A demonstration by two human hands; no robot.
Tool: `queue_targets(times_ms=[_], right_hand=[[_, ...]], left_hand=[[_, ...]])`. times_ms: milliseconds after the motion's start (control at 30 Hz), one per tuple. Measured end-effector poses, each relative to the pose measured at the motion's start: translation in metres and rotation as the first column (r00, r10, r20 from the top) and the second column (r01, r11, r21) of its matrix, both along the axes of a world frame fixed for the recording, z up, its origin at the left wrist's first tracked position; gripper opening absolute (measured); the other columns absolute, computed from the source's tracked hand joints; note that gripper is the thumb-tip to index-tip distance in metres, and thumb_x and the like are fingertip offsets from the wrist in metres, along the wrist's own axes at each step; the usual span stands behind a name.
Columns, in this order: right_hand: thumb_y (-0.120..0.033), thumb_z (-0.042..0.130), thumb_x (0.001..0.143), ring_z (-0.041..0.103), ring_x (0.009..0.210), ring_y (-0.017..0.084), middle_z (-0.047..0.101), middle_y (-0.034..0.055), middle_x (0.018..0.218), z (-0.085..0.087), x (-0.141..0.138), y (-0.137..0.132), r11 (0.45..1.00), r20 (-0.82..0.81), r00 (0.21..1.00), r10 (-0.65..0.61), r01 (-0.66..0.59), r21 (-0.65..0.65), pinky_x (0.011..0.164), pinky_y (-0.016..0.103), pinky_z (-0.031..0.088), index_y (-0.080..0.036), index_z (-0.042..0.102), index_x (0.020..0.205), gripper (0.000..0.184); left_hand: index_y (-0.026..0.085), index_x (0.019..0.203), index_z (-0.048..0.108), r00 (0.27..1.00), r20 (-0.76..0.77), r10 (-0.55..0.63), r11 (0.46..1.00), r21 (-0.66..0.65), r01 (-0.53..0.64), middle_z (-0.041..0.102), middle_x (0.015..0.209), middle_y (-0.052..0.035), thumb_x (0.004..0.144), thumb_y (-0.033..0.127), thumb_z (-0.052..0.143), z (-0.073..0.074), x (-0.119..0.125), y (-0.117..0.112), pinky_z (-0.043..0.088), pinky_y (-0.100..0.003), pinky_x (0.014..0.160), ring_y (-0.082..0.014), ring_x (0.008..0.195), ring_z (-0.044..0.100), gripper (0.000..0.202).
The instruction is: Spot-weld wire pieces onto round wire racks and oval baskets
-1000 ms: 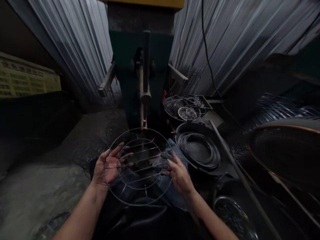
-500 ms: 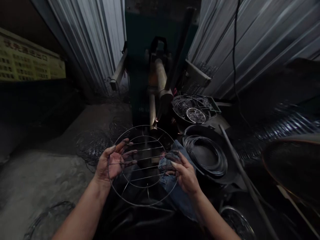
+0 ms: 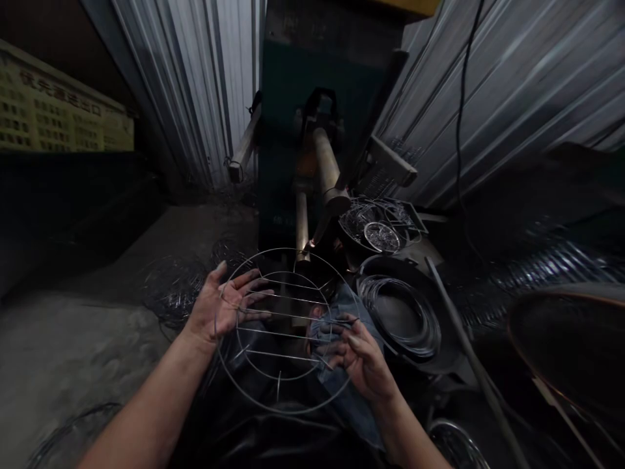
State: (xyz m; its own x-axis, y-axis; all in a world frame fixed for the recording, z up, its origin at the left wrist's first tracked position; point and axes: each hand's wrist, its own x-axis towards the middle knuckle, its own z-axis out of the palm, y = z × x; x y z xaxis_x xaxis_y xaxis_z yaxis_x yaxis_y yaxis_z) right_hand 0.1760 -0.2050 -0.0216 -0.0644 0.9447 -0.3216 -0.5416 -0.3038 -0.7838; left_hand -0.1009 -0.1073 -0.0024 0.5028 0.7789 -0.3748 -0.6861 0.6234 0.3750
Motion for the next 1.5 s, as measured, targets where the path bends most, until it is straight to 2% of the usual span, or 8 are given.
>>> queue_targets(times_ms=[200, 400, 533, 733, 1033, 1200, 1367, 1500], right_hand=[[-0.046, 0.078, 0.069, 0.066, 0.053, 0.015, 0.07, 0.0025, 0.084, 0.022, -0.015, 0.002, 0.998, -0.103, 0.993, -0.053, 0.049, -0.043, 0.046, 0.024, 0.052, -0.022, 0.051, 0.101, 0.048], [-0.053, 0.074, 0.071, 0.069, 0.056, 0.02, 0.069, 0.0043, 0.073, 0.049, -0.027, -0.015, 0.989, -0.023, 0.989, 0.145, -0.145, -0.003, 0.048, 0.026, 0.051, -0.018, 0.056, 0.091, 0.044], [-0.044, 0.077, 0.069, 0.068, 0.055, 0.018, 0.069, 0.0046, 0.066, 0.055, -0.028, -0.016, 0.992, 0.084, 0.989, 0.123, -0.126, 0.027, 0.05, 0.022, 0.046, -0.016, 0.061, 0.084, 0.036], [-0.037, 0.079, 0.069, 0.063, 0.059, 0.015, 0.069, 0.0038, 0.066, 0.041, -0.022, -0.004, 0.985, 0.24, 0.97, 0.032, -0.071, 0.157, 0.058, 0.024, 0.046, -0.016, 0.068, 0.087, 0.03], [-0.039, 0.078, 0.067, 0.059, 0.07, 0.019, 0.066, 0.0036, 0.07, 0.022, -0.022, -0.005, 0.944, 0.493, 0.86, -0.129, -0.046, 0.327, 0.068, 0.03, 0.045, -0.02, 0.071, 0.067, 0.02], [-0.038, 0.072, 0.075, 0.058, 0.067, 0.017, 0.064, 0.004, 0.069, 0.026, -0.026, -0.001, 0.894, 0.589, 0.801, -0.104, -0.184, 0.408, 0.066, 0.029, 0.045, -0.02, 0.07, 0.062, 0.022], [-0.046, 0.064, 0.082, 0.057, 0.067, 0.016, 0.06, 0.0042, 0.069, 0.025, -0.029, 0.001, 0.782, 0.7, 0.711, -0.067, -0.398, 0.48, 0.062, 0.027, 0.044, -0.018, 0.07, 0.067, 0.032], [-0.048, 0.064, 0.081, 0.059, 0.07, 0.016, 0.063, 0.0052, 0.077, 0.025, -0.021, 0.006, 0.739, 0.721, 0.681, 0.127, -0.55, 0.389, 0.064, 0.027, 0.045, -0.018, 0.072, 0.084, 0.031]], left_hand=[[0.002, 0.137, 0.038, 0.981, 0.039, 0.192, 0.978, 0.069, -0.194, 0.048, 0.133, -0.0319, 0.076, 0.056, 0.056, 0.03, 0.021, 0.002, 0.048, -0.055, 0.092, -0.0435, 0.124, 0.047, 0.083], [0.013, 0.122, 0.053, 0.979, -0.014, 0.205, 0.972, 0.117, -0.202, 0.052, 0.132, -0.0227, 0.079, 0.047, 0.056, 0.056, 0.032, 0.003, 0.049, -0.05, 0.093, -0.0394, 0.124, 0.049, 0.055], [0.016, 0.112, 0.056, 0.978, -0.039, 0.206, 0.975, 0.088, -0.202, 0.057, 0.125, -0.0202, 0.081, 0.046, 0.052, 0.06, 0.041, 0.009, 0.049, -0.052, 0.091, -0.0384, 0.121, 0.052, 0.043], [0.009, 0.116, 0.056, 0.994, 0.054, 0.099, 0.994, 0.043, -0.101, 0.059, 0.121, -0.0238, 0.087, 0.055, 0.046, 0.032, 0.052, 0.023, 0.048, -0.056, 0.09, -0.0405, 0.118, 0.054, 0.055], [0.014, 0.126, 0.057, 0.965, 0.212, 0.152, 0.988, -0.02, -0.151, 0.064, 0.116, -0.0184, 0.093, 0.053, 0.038, -0.005, 0.08, 0.015, 0.046, -0.053, 0.094, -0.0358, 0.118, 0.055, 0.055], [0.021, 0.13, 0.056, 0.95, 0.312, 0.021, 0.998, 0.055, -0.04, 0.06, 0.127, -0.0152, 0.09, 0.052, 0.043, -0.02, 0.094, 0.006, 0.034, -0.06, 0.101, -0.0378, 0.128, 0.045, 0.052], [0.03, 0.139, 0.047, 0.886, 0.445, -0.13, 0.966, 0.258, 0.012, 0.05, 0.14, -0.0119, 0.083, 0.062, 0.045, -0.031, 0.091, 0.011, 0.025, -0.071, 0.098, -0.0432, 0.131, 0.038, 0.064], [0.031, 0.142, 0.043, 0.843, 0.508, -0.176, 0.942, 0.334, -0.005, 0.049, 0.141, -0.0108, 0.083, 0.059, 0.044, -0.036, 0.085, 0.014, 0.027, -0.069, 0.099, -0.0413, 0.13, 0.04, 0.065]])
